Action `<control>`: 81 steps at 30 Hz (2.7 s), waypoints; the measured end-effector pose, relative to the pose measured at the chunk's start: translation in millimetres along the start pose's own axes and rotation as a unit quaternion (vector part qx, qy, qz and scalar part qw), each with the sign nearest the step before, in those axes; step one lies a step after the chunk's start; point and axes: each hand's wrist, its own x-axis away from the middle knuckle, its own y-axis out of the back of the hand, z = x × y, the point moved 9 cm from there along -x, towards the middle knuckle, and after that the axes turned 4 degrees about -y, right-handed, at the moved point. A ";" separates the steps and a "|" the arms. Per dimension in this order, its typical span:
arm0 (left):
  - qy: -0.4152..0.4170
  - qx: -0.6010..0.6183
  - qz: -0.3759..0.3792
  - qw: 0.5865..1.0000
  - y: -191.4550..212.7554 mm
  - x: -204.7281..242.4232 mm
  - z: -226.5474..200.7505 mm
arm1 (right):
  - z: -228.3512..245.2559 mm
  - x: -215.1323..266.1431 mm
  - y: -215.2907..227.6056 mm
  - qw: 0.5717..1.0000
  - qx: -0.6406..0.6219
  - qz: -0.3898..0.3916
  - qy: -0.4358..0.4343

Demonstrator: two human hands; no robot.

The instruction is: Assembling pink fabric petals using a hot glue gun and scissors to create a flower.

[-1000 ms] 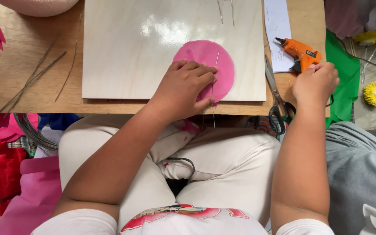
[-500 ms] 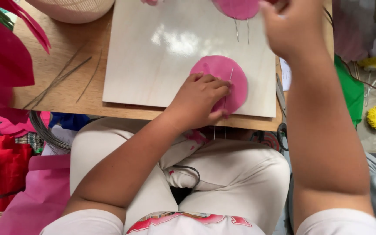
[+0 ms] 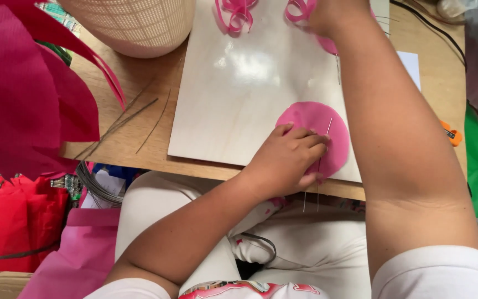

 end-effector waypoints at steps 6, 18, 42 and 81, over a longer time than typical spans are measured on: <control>0.005 -0.009 0.023 1.000 -5.0 0.3 1.5 | 4.7 40.0 15.9 0.986 -0.157 0.028 0.041; 0.005 -0.009 0.036 0.999 -3.5 -1.5 0.2 | 2.4 76.1 40.3 0.891 -0.429 0.059 0.135; 0.014 0.017 0.054 0.998 -5.4 -2.5 1.3 | -132.1 255.0 68.5 0.739 -0.660 -0.110 0.079; 0.009 0.032 0.072 0.997 1.1 -5.2 -4.0 | -160.8 370.6 -6.3 0.872 -0.474 -0.034 -0.118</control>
